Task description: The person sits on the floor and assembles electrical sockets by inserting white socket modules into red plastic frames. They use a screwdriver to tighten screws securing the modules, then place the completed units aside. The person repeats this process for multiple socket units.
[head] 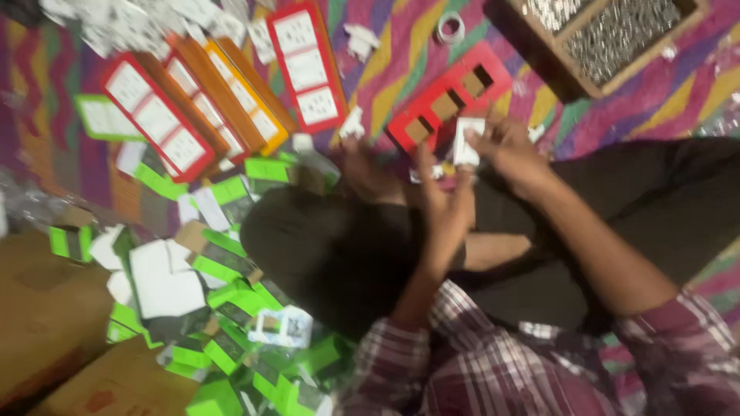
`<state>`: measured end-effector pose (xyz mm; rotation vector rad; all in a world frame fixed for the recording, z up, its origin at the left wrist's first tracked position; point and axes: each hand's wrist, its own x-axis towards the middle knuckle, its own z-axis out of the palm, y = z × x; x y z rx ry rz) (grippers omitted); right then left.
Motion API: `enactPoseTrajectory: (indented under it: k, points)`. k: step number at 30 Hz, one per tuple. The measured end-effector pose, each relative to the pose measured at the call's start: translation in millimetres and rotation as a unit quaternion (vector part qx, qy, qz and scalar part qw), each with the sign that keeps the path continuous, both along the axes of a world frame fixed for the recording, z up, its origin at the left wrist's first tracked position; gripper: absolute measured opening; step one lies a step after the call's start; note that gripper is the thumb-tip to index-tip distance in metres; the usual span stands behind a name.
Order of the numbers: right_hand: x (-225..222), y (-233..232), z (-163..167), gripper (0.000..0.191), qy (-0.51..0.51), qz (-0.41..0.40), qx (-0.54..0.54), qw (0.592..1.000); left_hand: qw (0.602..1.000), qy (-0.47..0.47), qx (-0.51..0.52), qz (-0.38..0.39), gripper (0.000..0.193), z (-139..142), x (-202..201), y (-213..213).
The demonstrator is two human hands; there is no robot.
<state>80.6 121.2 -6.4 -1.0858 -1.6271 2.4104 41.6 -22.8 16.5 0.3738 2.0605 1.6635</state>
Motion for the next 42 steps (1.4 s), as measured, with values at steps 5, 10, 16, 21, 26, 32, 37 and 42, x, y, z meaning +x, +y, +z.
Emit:
enactPoseTrajectory:
  k: [5,10,16,21,26,32,37,42]
  points:
    - [-1.1,43.5,6.9,0.022,0.049,-0.09,0.166,0.981,0.891,0.379,-0.248,-0.035,0.077,-1.7,-84.2,-43.5]
    - [-17.9,38.1,15.5,0.021,0.001,0.06,0.225,0.972,0.892,0.254,-0.312,-0.208,0.096,5.4,-128.2,-27.8]
    - [-52.5,-10.2,0.9,0.019,-0.027,0.06,0.224,0.972,0.912,0.274,-0.217,-0.213,0.095,-6.1,-107.3,-9.8]
    - [-50.0,-8.9,0.1,0.02,-0.013,0.081,0.408,0.909,0.913,0.257,-0.244,-0.201,0.082,-22.5,-105.5,-8.1]
    - [-40.6,-5.3,-4.1,0.022,-0.063,0.085,0.412,0.905,0.934,0.206,-0.22,-0.193,0.079,-20.2,-106.5,-7.7]
    - [-14.6,75.1,23.0,0.015,0.02,0.008,0.524,0.852,0.926,0.252,-0.206,-0.193,0.062,-23.0,-108.8,-11.2]
    - [39.6,177.5,49.5,0.022,-0.121,0.139,0.625,0.759,0.931,0.234,-0.185,-0.213,0.062,-35.0,-110.4,-9.9]
    - [43.3,182.6,26.2,0.015,-0.082,0.234,0.692,0.678,0.935,0.231,-0.174,-0.206,0.064,-43.7,-111.8,-10.2]
